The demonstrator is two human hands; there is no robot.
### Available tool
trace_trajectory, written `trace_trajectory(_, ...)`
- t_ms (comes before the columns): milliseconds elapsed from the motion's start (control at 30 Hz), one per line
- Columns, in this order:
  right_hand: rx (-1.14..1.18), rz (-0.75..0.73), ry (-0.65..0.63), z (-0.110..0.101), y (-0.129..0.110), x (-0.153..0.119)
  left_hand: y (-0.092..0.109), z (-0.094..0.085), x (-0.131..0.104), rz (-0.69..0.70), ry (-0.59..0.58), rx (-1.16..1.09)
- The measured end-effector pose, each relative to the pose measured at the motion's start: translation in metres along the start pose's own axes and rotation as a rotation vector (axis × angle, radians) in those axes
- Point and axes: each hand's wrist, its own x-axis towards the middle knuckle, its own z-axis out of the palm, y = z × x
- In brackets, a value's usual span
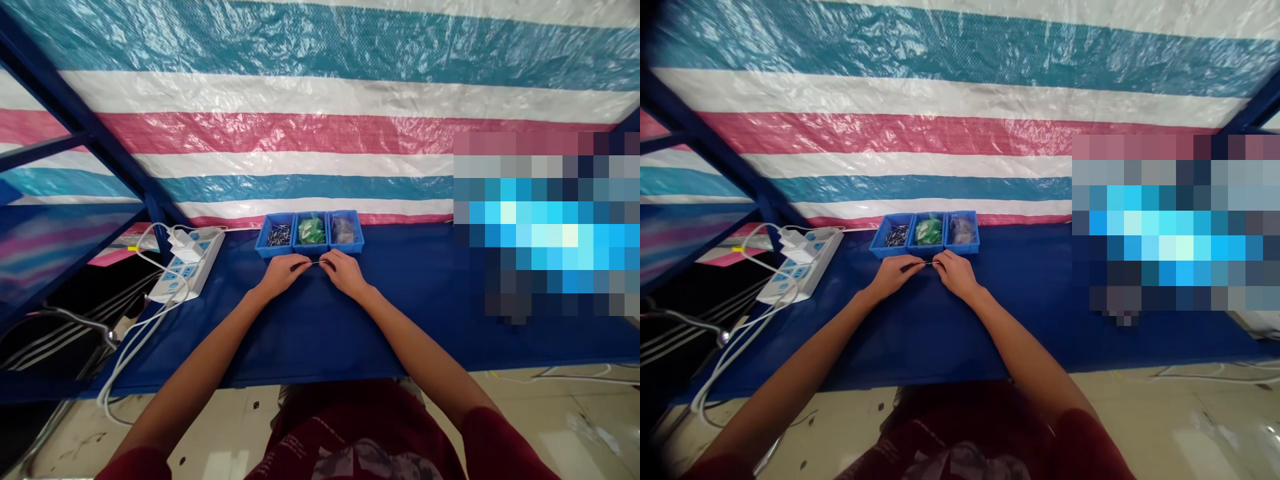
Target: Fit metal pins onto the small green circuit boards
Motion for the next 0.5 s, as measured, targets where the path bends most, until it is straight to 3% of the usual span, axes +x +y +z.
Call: trace_trajectory(500,0.099,-0.008,0.123,0.0020,0.0033,-0.0006,0.0043,-0.0017,0.0018,-0.046,-0.034,0.026)
